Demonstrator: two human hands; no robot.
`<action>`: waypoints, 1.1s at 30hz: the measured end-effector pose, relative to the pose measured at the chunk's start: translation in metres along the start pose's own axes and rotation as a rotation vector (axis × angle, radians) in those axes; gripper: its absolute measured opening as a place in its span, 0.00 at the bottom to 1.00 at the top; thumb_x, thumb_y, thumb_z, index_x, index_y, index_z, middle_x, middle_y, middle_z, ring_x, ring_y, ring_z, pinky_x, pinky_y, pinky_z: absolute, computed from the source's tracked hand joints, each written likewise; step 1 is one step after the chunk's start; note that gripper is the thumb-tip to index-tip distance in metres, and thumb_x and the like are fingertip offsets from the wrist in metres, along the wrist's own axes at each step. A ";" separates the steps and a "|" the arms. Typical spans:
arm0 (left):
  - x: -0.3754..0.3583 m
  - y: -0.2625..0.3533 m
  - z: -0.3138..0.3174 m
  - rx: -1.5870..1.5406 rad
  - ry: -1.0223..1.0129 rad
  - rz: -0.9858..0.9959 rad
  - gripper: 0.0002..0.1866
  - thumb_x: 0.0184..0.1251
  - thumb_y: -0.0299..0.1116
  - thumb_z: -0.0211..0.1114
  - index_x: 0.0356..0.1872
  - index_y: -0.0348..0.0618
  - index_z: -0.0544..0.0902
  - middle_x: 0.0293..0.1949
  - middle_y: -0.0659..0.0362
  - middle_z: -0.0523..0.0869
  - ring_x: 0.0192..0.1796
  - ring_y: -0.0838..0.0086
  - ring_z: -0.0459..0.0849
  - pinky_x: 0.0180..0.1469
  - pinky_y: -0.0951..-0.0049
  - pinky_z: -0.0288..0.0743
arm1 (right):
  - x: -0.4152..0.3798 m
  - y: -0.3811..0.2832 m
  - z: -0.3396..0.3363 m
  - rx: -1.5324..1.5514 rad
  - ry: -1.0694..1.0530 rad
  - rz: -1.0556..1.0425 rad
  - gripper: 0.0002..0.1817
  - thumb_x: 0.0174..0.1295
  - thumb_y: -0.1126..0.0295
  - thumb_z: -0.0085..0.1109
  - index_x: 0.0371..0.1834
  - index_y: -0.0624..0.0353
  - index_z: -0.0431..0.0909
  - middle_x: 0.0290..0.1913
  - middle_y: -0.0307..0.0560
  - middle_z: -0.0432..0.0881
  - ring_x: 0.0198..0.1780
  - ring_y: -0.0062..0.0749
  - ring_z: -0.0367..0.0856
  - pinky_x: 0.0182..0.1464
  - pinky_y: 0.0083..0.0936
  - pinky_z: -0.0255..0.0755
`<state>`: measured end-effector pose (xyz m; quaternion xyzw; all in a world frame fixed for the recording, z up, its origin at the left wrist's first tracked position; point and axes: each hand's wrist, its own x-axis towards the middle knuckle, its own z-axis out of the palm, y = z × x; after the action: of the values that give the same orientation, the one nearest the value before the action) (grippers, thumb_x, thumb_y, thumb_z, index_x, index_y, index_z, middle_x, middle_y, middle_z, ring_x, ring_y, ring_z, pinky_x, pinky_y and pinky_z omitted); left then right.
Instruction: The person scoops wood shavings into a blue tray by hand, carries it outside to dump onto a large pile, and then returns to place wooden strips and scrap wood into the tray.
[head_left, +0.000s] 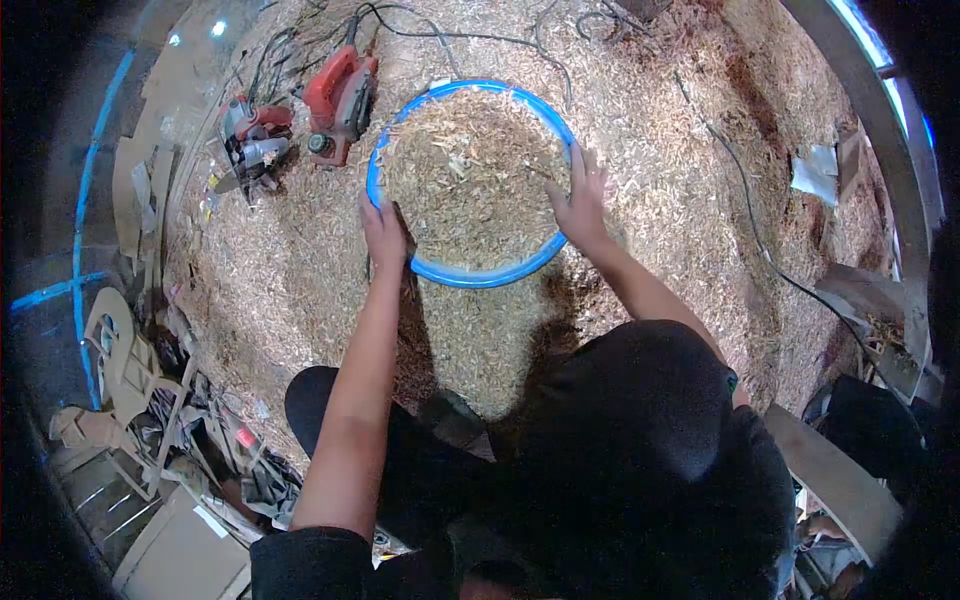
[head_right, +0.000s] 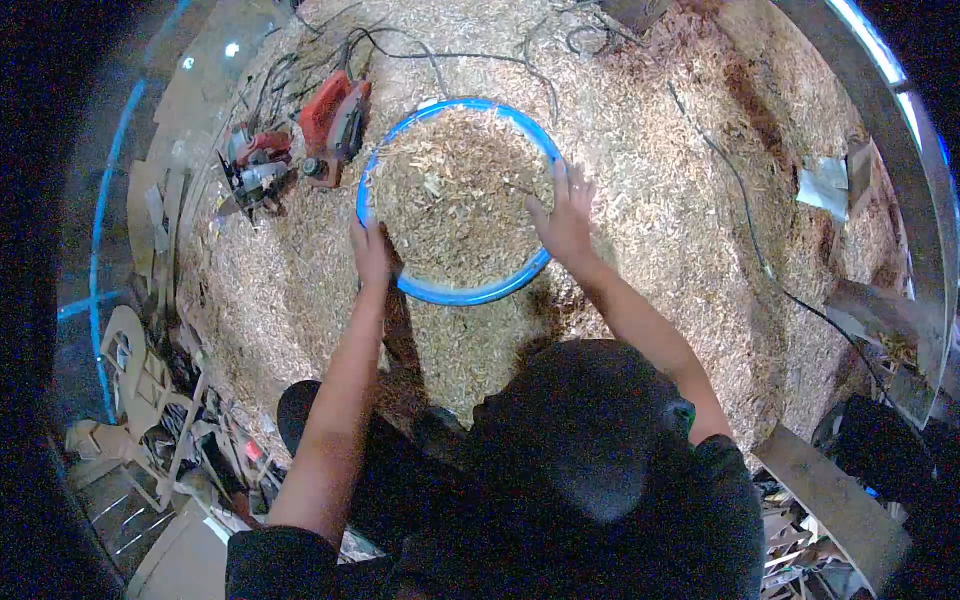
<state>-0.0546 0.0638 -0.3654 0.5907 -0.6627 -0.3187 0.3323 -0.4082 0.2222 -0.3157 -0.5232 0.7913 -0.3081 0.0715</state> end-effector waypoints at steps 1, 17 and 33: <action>-0.011 0.020 -0.003 -0.016 0.022 -0.021 0.38 0.90 0.52 0.52 0.85 0.32 0.62 0.81 0.34 0.69 0.83 0.38 0.65 0.86 0.51 0.55 | 0.008 0.004 -0.002 0.007 -0.010 -0.040 0.48 0.78 0.48 0.62 0.91 0.60 0.51 0.85 0.73 0.62 0.88 0.71 0.53 0.88 0.67 0.37; 0.013 -0.001 -0.003 -0.051 -0.133 -0.085 0.34 0.89 0.53 0.55 0.78 0.31 0.72 0.71 0.37 0.80 0.72 0.42 0.79 0.76 0.52 0.68 | -0.001 0.017 -0.002 0.145 -0.040 0.010 0.49 0.76 0.51 0.64 0.92 0.59 0.50 0.87 0.66 0.61 0.89 0.67 0.52 0.90 0.63 0.32; 0.008 -0.001 -0.001 -0.160 -0.077 -0.008 0.30 0.91 0.50 0.54 0.76 0.33 0.74 0.69 0.44 0.81 0.71 0.53 0.79 0.77 0.57 0.66 | 0.001 0.008 -0.011 0.353 0.077 0.002 0.46 0.68 0.65 0.73 0.90 0.47 0.63 0.83 0.66 0.67 0.85 0.64 0.60 0.88 0.61 0.43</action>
<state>-0.0534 0.0558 -0.3651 0.5521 -0.6449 -0.3946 0.3514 -0.4199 0.2278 -0.3112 -0.4897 0.7276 -0.4619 0.1321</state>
